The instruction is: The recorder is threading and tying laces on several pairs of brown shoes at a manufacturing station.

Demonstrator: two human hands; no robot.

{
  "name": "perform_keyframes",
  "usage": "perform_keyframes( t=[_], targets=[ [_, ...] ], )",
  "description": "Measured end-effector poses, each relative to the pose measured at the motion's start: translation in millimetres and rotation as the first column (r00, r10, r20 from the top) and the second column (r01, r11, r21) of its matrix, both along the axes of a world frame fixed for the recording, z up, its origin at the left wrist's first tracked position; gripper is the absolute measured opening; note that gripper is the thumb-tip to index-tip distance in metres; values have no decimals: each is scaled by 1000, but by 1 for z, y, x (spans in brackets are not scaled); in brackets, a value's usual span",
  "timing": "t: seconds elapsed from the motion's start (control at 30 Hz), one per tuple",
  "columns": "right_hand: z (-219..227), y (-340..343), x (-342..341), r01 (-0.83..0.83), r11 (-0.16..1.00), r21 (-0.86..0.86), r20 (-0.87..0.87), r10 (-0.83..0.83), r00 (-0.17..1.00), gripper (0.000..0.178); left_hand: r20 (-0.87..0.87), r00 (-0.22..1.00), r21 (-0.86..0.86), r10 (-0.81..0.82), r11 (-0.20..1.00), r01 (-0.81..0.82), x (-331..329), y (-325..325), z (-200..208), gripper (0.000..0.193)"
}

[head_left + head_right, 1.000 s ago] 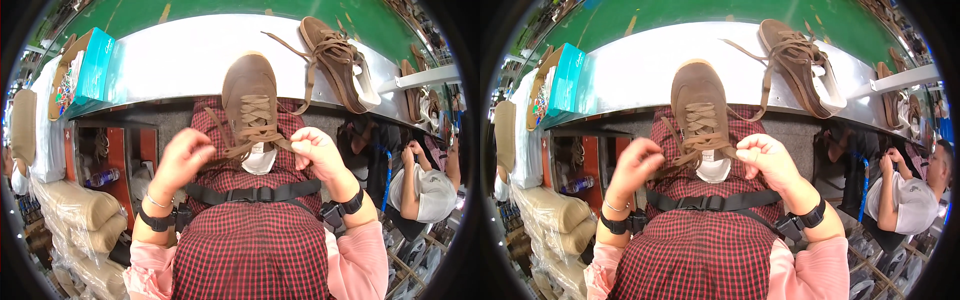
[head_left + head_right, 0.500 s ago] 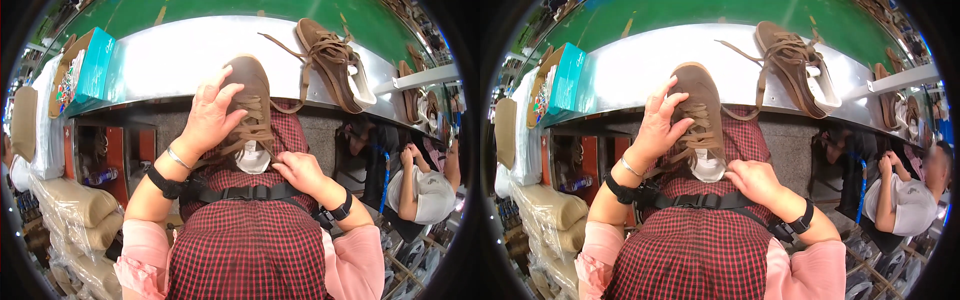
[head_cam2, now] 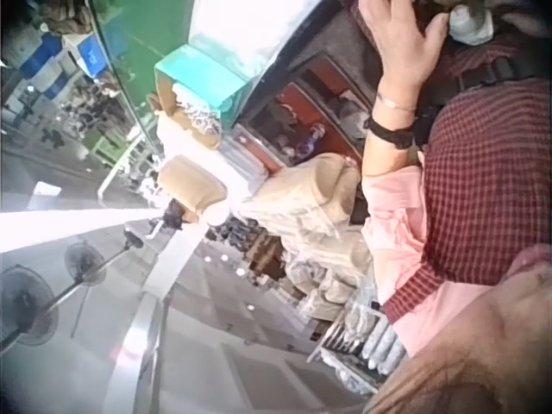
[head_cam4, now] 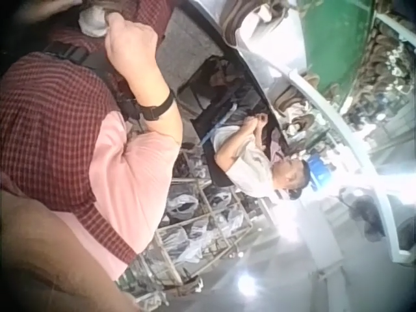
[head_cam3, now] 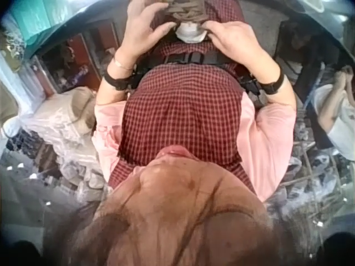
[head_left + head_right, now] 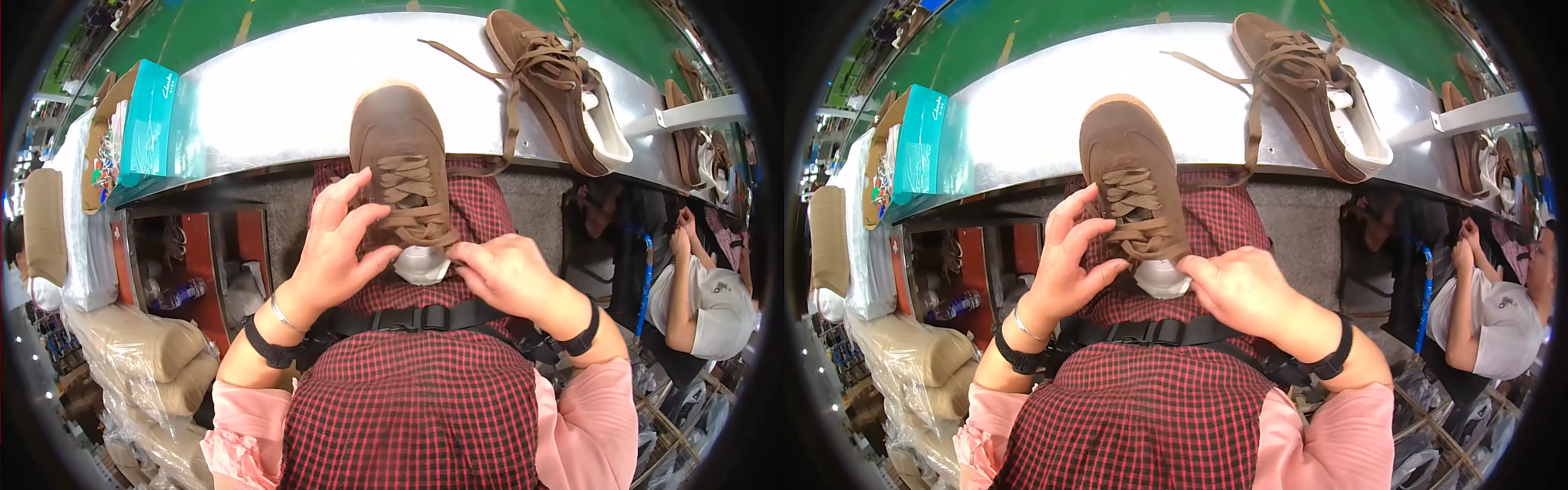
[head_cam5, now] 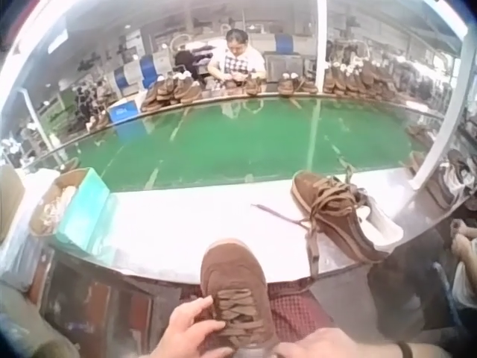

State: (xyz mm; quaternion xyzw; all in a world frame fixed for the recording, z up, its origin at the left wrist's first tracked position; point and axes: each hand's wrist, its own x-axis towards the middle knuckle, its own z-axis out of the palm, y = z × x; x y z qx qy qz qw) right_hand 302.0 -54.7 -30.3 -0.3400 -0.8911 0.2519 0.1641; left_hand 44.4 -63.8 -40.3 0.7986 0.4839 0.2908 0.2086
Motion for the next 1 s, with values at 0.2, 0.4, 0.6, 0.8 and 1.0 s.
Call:
perform_keyframes(
  t=[0.2, 0.4, 0.6, 0.8, 1.0],
  targets=[
    [22, 26, 1, 55, 839, 541, -13, -57, 998, 22, -66, 995, 162, -76, 983, 86, 4, -10, -8, 65],
    [-30, -19, 19, -119, 914, 388, 190, 47, 981, 16, -85, 990, 141, -113, 982, 124, -1, -10, -18, 68],
    [-25, -17, 28, -99, 951, 293, 166, 51, 985, 19, 332, 909, -455, 251, 887, -79, -17, -39, -32, 52],
    [-5, -27, 60, 275, 819, -503, -15, -326, 945, 43, 147, 985, -881, 85, 465, 91, -58, -59, 35, 16],
    [91, -11, 28, -561, 692, -454, -540, 287, 791, 27, 630, 718, -577, -296, 441, 688, -30, -35, 86, 18]
  ],
)
